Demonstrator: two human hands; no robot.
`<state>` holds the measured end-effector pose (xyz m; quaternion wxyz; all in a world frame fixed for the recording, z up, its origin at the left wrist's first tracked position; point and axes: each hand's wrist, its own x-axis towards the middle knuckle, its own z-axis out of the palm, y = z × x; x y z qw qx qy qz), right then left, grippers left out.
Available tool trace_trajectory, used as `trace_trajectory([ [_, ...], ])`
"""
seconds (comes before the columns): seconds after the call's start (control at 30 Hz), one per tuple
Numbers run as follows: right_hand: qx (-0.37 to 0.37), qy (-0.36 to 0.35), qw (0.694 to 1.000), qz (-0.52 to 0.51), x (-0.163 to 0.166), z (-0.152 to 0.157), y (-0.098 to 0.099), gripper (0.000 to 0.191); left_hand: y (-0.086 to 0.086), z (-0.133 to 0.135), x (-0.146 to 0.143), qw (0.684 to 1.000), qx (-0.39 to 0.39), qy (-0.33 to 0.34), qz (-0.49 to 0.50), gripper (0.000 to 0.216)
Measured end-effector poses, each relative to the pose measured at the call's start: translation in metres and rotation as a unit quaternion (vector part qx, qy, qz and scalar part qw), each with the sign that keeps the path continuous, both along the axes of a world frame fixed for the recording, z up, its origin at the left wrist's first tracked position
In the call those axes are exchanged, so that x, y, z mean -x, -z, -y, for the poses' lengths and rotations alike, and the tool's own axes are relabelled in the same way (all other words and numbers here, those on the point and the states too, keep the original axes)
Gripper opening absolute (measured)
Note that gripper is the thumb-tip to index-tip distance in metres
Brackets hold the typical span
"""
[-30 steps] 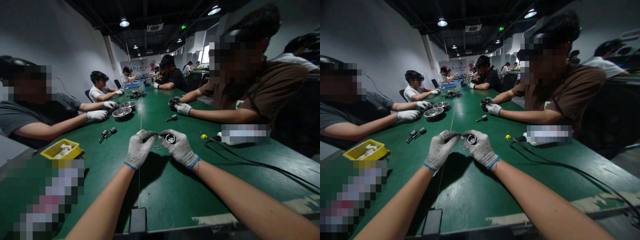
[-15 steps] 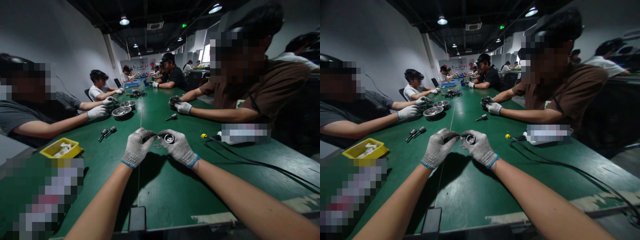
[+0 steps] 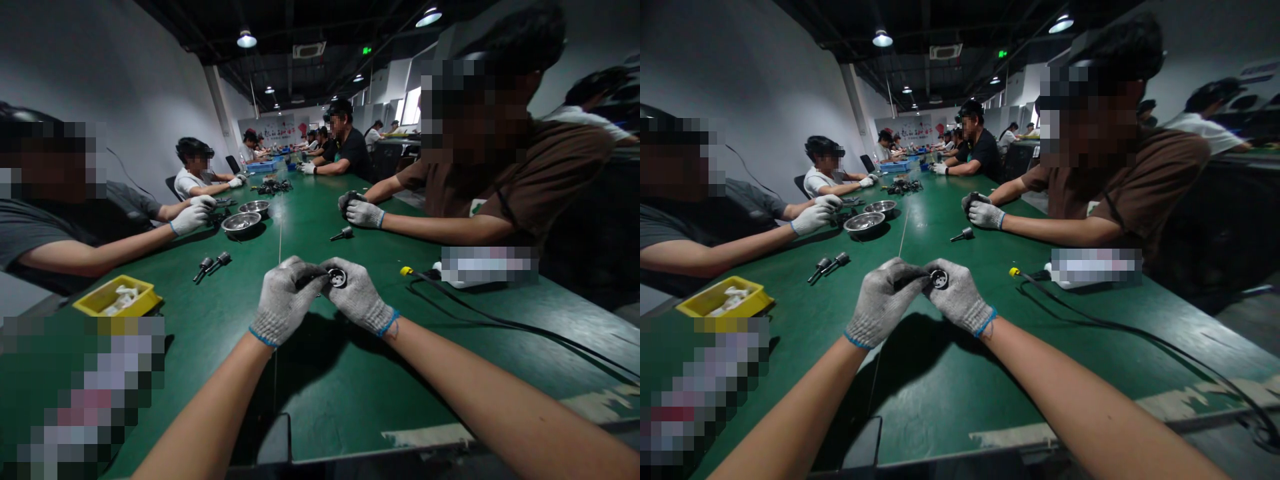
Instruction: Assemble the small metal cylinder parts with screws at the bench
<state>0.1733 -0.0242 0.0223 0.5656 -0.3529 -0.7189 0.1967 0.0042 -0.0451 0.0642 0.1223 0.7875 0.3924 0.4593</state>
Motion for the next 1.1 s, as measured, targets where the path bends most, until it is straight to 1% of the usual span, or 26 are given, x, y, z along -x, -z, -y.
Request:
trace_trajectory([
  [0.17, -0.005, -0.020, 0.999, 0.048, 0.0018, 0.0035, 0.0017, 0.010, -0.0028, 0.0054, -0.0054, 0.999, 0.017, 0.013, -0.028, 0.011],
  [0.47, -0.012, -0.039, 0.998, 0.056, 0.0022, 0.0041, 0.0045, 0.014, -0.0028, 0.0048, -0.0046, 0.997, 0.039, 0.032, -0.054, 0.012],
  [0.73, -0.019, -0.043, 0.996, 0.071, 0.0034, 0.0058, 0.0050, 0.003, -0.0024, 0.0030, -0.0038, 0.995, 0.052, 0.050, -0.067, 0.012],
  [0.87, -0.026, -0.041, 0.996, 0.078, 0.0036, 0.0052, 0.0075, 0.001, -0.0036, 0.0031, -0.0041, 0.994, 0.045, 0.040, -0.087, 0.013],
  [1.0, -0.032, -0.032, 0.996, 0.082, 0.0027, 0.0048, 0.0086, 0.004, -0.0062, 0.0046, -0.0056, 0.993, 0.050, 0.032, -0.102, 0.015],
  [1.1, -0.034, -0.035, 0.996, 0.077, 0.0023, 0.0046, 0.0086, 0.014, -0.0067, 0.0068, -0.0084, 0.993, 0.043, 0.030, -0.106, 0.016],
])
